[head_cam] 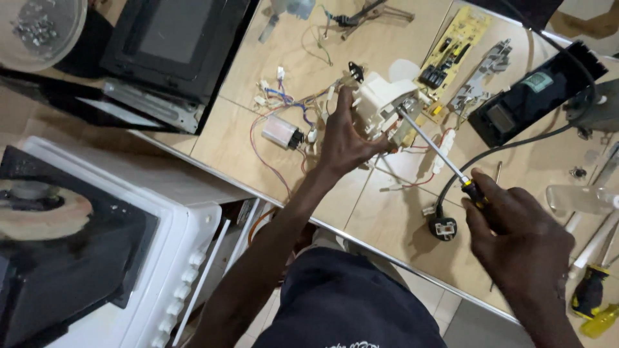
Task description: Disassembling a microwave motor and fan assembly using a screwdriver for inspection and cleaning.
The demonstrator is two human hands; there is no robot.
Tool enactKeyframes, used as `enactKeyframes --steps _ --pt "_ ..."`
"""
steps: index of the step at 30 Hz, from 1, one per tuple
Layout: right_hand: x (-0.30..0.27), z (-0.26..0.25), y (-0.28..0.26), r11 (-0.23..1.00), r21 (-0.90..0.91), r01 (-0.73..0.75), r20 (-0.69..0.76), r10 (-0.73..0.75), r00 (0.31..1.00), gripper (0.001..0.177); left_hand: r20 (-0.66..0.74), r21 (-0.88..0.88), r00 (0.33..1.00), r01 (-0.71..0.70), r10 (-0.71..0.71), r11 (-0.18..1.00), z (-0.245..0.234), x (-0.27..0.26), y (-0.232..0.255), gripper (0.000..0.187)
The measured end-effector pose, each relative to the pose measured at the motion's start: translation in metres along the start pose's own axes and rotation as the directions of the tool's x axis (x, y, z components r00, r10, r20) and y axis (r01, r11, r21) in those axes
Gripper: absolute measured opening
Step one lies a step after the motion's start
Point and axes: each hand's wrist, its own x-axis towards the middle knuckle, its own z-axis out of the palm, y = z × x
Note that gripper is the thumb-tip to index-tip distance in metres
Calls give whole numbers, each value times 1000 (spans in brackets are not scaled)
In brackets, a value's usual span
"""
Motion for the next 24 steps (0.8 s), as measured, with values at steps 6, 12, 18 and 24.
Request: enactKeyframes --steps 6,12,18,24 --pt "-19 42 49 -524 577 -626 686 -104 720 36 -53 -48 992 -113 111 992 2 -9 0 84" --pt "-13 31 10 -435 486 -758 805 -115 582 54 -39 -48 995 -98 96 994 -1 -8 2 89" --pt "-27 41 -8 975 187 -123 -99 143 985 43 -3 -7 1000 -4 4 1000 -2 -7 0 84" --pt "-15 26 -3 697 637 -329 171 288 942 45 13 -56 999 -32 33 998 -7 -8 9 87"
